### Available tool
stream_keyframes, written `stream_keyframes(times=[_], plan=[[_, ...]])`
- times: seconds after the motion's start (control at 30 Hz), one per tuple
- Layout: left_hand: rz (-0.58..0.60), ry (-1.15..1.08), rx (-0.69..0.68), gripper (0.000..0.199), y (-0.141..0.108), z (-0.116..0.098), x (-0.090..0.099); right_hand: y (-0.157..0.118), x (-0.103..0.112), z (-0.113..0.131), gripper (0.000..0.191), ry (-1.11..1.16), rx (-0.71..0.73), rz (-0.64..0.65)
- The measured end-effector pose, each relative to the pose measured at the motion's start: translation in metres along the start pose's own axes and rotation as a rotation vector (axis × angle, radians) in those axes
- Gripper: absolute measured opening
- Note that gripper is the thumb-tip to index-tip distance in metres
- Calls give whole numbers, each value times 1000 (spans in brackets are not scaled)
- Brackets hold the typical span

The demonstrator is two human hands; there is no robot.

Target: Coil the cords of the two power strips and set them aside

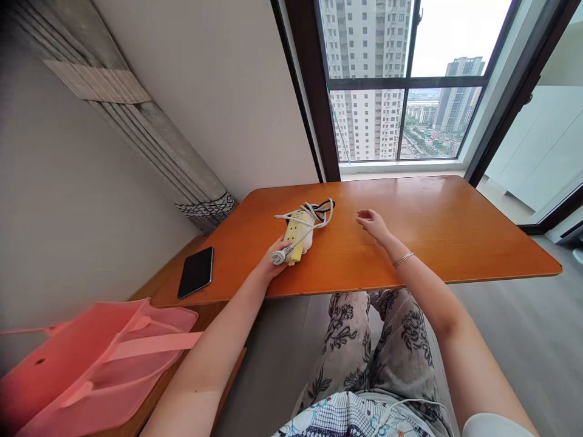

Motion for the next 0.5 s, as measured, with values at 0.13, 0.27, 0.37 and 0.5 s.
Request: stream_keyframes(times=[0.13, 0.27, 0.37, 0.5], plan=[[-181, 65, -116, 48, 16, -46, 49, -8, 1, -19, 27, -49, -19, 46], [-304, 173, -113, 55, 28, -82, 90, -9, 2, -31, 24, -69, -11, 54], [-385, 269, -113, 57, 33, -99, 115, -11, 2, -36, 26, -63, 2, 61], [-469, 434, -119, 60, 33, -112, 138, -15, 4, -38, 29, -45, 12, 72]])
Point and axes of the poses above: each hand's wrist, its own y-axis towards the middle knuckle, its own x-axis out of the back of the hand, z = x × y, the point moved 10 cm from there along y, towards the middle knuckle, and after that the axes turned 1 degree about z, right-handed, at the moved point
